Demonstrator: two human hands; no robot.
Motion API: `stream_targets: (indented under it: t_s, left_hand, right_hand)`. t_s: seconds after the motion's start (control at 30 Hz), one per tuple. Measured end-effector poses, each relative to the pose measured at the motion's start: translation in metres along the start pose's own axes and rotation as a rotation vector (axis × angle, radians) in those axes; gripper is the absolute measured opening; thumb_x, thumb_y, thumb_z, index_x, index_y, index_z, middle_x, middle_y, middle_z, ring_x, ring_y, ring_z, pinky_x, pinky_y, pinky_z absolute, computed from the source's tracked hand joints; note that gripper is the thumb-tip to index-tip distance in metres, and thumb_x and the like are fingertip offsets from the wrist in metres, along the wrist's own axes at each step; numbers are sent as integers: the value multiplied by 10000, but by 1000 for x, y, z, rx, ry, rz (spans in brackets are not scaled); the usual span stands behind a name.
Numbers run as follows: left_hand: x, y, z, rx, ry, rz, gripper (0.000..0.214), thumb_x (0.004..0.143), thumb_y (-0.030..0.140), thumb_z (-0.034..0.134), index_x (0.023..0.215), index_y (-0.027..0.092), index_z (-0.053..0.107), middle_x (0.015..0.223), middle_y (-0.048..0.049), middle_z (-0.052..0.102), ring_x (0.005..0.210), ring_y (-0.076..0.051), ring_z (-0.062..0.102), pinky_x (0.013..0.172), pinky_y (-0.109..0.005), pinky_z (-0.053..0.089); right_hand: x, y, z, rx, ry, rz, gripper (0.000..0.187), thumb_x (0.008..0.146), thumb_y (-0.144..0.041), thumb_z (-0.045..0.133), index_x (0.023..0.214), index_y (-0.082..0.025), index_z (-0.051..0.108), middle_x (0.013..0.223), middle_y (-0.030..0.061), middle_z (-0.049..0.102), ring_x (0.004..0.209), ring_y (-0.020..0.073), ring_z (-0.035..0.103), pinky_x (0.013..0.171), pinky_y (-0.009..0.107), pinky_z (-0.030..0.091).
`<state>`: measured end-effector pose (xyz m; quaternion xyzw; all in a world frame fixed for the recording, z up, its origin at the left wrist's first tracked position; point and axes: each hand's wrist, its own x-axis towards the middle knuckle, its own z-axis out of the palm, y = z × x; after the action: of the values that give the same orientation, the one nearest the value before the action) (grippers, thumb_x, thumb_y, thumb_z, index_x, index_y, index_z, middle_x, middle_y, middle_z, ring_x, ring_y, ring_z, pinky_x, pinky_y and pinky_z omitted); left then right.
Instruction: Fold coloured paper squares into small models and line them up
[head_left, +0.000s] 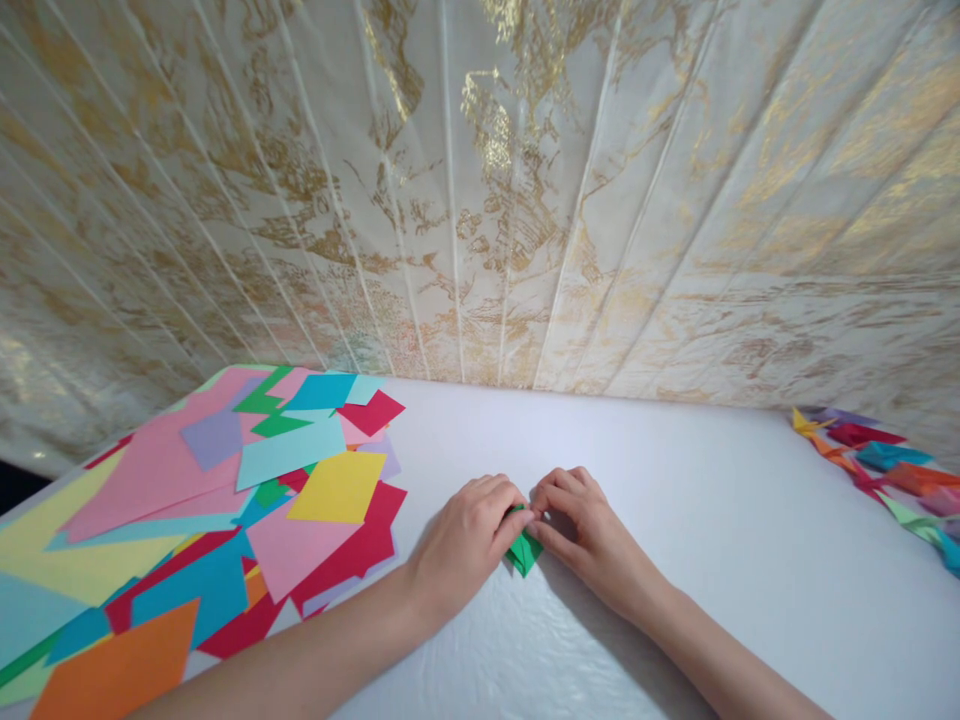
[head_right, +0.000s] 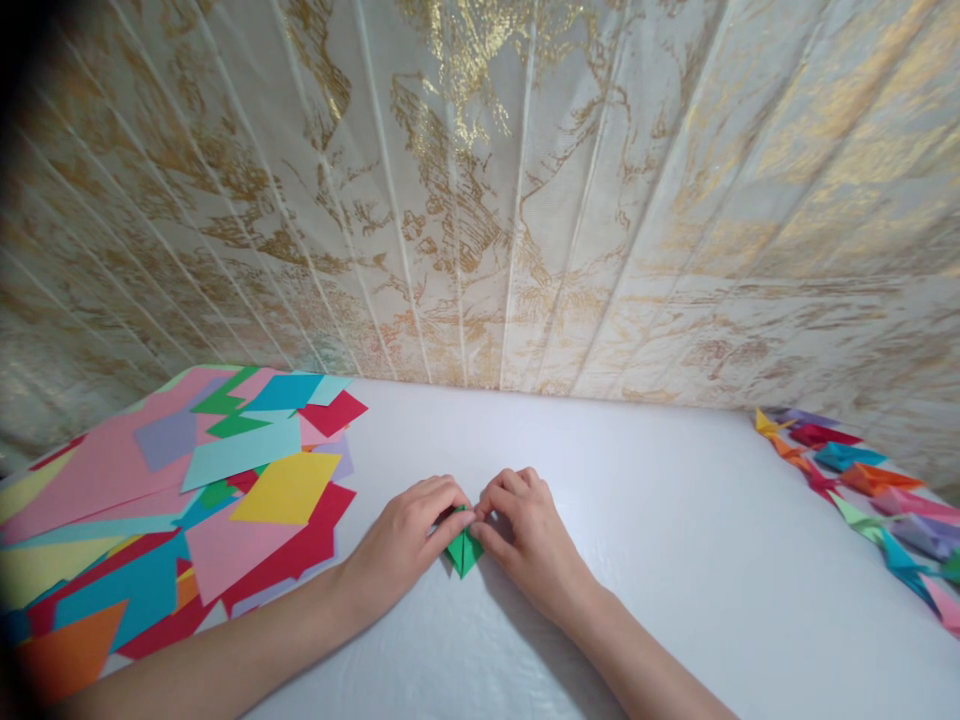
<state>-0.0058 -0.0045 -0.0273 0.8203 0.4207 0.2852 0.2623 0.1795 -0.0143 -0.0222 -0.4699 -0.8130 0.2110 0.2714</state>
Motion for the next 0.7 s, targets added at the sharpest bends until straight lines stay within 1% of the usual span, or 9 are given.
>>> stream_targets:
  t_s: [0.13, 0.23, 0.3, 0.37, 0.4, 0.43, 0.53, 0.63, 0.7]
  left_hand:
    - [0, 1, 0, -85, 3, -30, 174, 947, 126, 567, 788, 196, 571, 820, 6, 611, 819, -182, 573, 765, -304, 425]
    - [0, 3, -4, -178, 16, -78, 139, 942, 196, 580, 803, 202, 577, 856, -10, 620, 886, -202, 577, 820, -325, 431]
    - [-1, 6, -6, -255, 36, -139, 85, 945, 286, 585, 955, 202, 596, 1004, -43, 643, 955, -216, 588, 873, -348, 441]
    - [-2, 10, -8, -379, 23, -221, 287, 933, 354, 588, 1167, 194, 544, 1163, -86, 635, 1008, -225, 609, 904, -366, 460]
    - [-2, 12, -7, -449, -4, -256, 360, 923, 363, 584, 1226, 184, 511, 1182, -101, 640, 1010, -228, 625, 896, -367, 478]
    - [-3, 15, -6, -515, -43, -280, 383, 917, 357, 568, 1245, 171, 496, 1158, -106, 658, 998, -229, 641, 875, -362, 497]
    - [-5, 20, 0, -734, -126, -315, 316, 882, 267, 523, 1178, 157, 535, 1022, -78, 694, 972, -224, 662, 841, -334, 519]
    - [-8, 18, 9, -878, -95, -359, 366, 826, 177, 530, 1192, 180, 539, 1005, -54, 687, 959, -212, 657, 868, -325, 499]
    - [-10, 15, 13, -871, -78, -367, 406, 812, 151, 545, 1215, 202, 539, 1001, -45, 689, 918, -205, 658, 858, -320, 492]
  right_hand:
    - [0, -3, -1, -53, -9, -44, 142, 870, -79, 638, 837, -208, 589, 897, 30, 614, 887, 221, 518, 809, 379, 456]
    - [-1, -4, -2, -73, 15, -83, 127, 893, -113, 627, 837, -210, 566, 902, 36, 607, 883, 226, 502, 793, 385, 440]
    - [-2, -4, -3, -55, 71, -100, 143, 932, -132, 573, 822, -210, 524, 875, 36, 594, 857, 224, 486, 768, 382, 423]
    - [-3, -3, -3, -14, 146, -89, 158, 958, -145, 522, 823, -215, 481, 844, 30, 571, 837, 222, 473, 743, 371, 412]
    - [-4, -3, -3, 9, 177, -75, 159, 965, -153, 510, 826, -217, 467, 830, 25, 557, 829, 220, 469, 733, 365, 407]
    - [-4, -3, -3, 27, 198, -64, 160, 967, -158, 504, 827, -220, 456, 817, 20, 546, 821, 219, 466, 725, 359, 401]
    - [-5, -3, -2, 36, 207, -53, 175, 948, -148, 507, 804, -221, 440, 788, 10, 532, 798, 213, 464, 715, 348, 381]
    - [-6, -5, -2, -39, 211, -81, 140, 891, -115, 519, 808, -212, 462, 784, 15, 538, 788, 215, 457, 713, 347, 357]
    - [-6, -7, -3, -106, 212, -109, 85, 871, -114, 528, 861, -197, 512, 792, 21, 548, 781, 217, 456, 707, 345, 338]
